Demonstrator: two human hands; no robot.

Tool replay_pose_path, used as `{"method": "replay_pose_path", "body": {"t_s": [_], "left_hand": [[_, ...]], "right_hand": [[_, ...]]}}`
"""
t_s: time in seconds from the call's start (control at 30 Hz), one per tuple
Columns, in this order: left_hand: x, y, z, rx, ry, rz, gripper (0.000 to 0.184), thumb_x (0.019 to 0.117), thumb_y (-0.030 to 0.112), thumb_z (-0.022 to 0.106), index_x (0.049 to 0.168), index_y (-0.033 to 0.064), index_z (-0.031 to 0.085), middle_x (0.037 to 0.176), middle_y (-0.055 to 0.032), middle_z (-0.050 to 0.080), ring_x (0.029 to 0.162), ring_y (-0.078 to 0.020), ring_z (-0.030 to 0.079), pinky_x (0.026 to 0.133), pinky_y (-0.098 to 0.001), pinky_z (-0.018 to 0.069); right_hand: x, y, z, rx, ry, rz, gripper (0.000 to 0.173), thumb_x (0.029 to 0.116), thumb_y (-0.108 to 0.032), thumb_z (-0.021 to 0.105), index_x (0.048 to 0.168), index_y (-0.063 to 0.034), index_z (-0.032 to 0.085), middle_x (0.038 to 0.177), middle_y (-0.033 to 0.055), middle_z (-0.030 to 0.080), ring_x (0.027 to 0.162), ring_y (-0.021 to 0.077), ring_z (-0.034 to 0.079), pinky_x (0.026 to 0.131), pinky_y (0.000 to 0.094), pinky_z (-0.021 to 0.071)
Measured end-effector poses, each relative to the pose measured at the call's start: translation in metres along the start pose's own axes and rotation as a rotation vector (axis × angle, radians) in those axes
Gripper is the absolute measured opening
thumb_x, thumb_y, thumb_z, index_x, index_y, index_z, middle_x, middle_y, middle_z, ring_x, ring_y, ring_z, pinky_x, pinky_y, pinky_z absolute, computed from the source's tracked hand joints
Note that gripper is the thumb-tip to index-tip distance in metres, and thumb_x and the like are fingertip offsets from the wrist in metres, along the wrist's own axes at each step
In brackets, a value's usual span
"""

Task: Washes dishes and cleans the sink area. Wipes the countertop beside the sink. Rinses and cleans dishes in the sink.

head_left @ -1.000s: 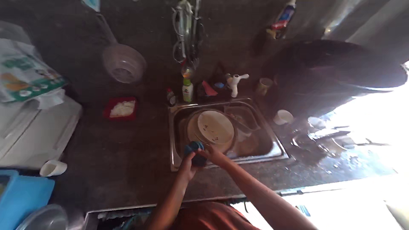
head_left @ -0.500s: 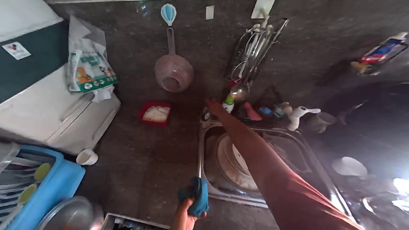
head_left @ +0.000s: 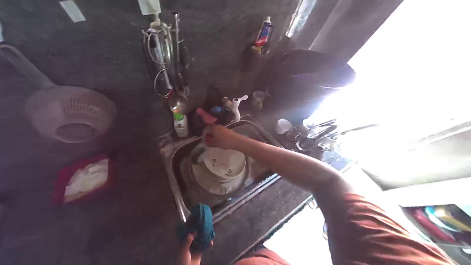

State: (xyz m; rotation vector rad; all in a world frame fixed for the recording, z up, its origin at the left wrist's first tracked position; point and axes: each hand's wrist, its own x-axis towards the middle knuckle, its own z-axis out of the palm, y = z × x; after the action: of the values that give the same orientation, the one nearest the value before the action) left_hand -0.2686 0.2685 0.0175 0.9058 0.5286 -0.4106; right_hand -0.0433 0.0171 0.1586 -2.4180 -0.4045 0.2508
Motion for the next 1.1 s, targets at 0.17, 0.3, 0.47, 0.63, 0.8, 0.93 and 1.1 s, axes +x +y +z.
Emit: {"method": "replay_pose_path", "body": {"t_s": [0.17, 0.3, 0.47, 0.63, 0.8, 0.93, 1.1], "left_hand": [[0.017, -0.016, 0.04, 0.075, -0.04, -0.138, 0.029, 0.0991, 0.008, 0.041, 0.125, 0.0009, 0.051, 0.1, -0.0138, 0.069, 0.082, -0.0237, 0.071, 0.066, -0.0398, 0.0621], [0.02, -0.025, 0.065, 0.091, -0.087, -0.198, 0.029, 0.1008, 0.007, 0.045, 0.129, 0.0005, 0.052, 0.105, -0.0156, 0.068, 0.087, -0.026, 0.07, 0.07, -0.0411, 0.0611], [0.018, -0.029, 0.076, 0.075, -0.098, -0.179, 0.03, 0.0999, 0.006, 0.048, 0.129, 0.0018, 0.051, 0.106, -0.0159, 0.068, 0.089, -0.0268, 0.07, 0.071, -0.0422, 0.0606], [-0.002, -0.029, 0.069, 0.031, 0.032, -0.076, 0.029, 0.0991, 0.004, 0.045, 0.126, -0.0007, 0.052, 0.101, -0.017, 0.069, 0.082, -0.0261, 0.071, 0.066, -0.0401, 0.0617], [-0.01, -0.038, 0.059, -0.017, 0.12, -0.068, 0.025, 0.1016, 0.004, 0.043, 0.123, -0.0004, 0.054, 0.1, -0.0175, 0.069, 0.08, -0.0263, 0.072, 0.062, -0.0395, 0.0619], [-0.018, -0.041, 0.054, -0.015, 0.128, -0.059, 0.024, 0.1022, 0.003, 0.042, 0.122, -0.0001, 0.054, 0.098, -0.0162, 0.069, 0.079, -0.0247, 0.072, 0.063, -0.0383, 0.0618], [-0.016, -0.046, 0.046, -0.047, 0.142, -0.055, 0.024, 0.1036, 0.005, 0.044, 0.124, 0.0003, 0.054, 0.1, -0.0179, 0.069, 0.08, -0.0276, 0.072, 0.063, -0.0409, 0.062]], "right_hand": [[-0.105, 0.058, -0.067, -0.115, -0.082, 0.253, 0.027, 0.0954, -0.02, 0.072, 0.115, -0.0017, 0.07, 0.107, 0.0193, 0.07, 0.098, 0.0331, 0.068, 0.091, 0.0563, 0.0529], [-0.119, 0.065, -0.079, -0.168, -0.12, 0.359, 0.03, 0.0964, -0.023, 0.072, 0.118, -0.0023, 0.07, 0.116, 0.0223, 0.067, 0.108, 0.0369, 0.065, 0.097, 0.0597, 0.0487], [-0.091, 0.07, -0.074, -0.03, -0.036, 0.317, 0.026, 0.0977, -0.017, 0.07, 0.117, 0.0006, 0.068, 0.11, 0.0216, 0.068, 0.101, 0.0337, 0.066, 0.093, 0.0551, 0.0515], [-0.063, 0.152, -0.056, 0.512, 0.216, 0.441, 0.025, 0.103, -0.013, 0.06, 0.119, 0.0056, 0.062, 0.091, 0.0119, 0.065, 0.07, 0.0131, 0.062, 0.068, 0.0312, 0.0566], [-0.038, 0.189, -0.058, 0.706, 0.31, 0.485, 0.026, 0.1035, -0.016, 0.059, 0.122, 0.0035, 0.061, 0.086, 0.0073, 0.063, 0.067, 0.0109, 0.061, 0.065, 0.0285, 0.0559], [-0.049, 0.198, -0.078, 0.768, 0.327, 0.479, 0.025, 0.1039, -0.017, 0.059, 0.122, 0.0004, 0.061, 0.088, 0.0038, 0.062, 0.068, 0.008, 0.06, 0.065, 0.0257, 0.0548], [-0.072, 0.208, -0.097, 0.764, 0.33, 0.424, 0.024, 0.1046, -0.014, 0.056, 0.126, -0.0023, 0.059, 0.102, 0.0059, 0.063, 0.079, 0.0111, 0.062, 0.074, 0.0304, 0.0558]]}}
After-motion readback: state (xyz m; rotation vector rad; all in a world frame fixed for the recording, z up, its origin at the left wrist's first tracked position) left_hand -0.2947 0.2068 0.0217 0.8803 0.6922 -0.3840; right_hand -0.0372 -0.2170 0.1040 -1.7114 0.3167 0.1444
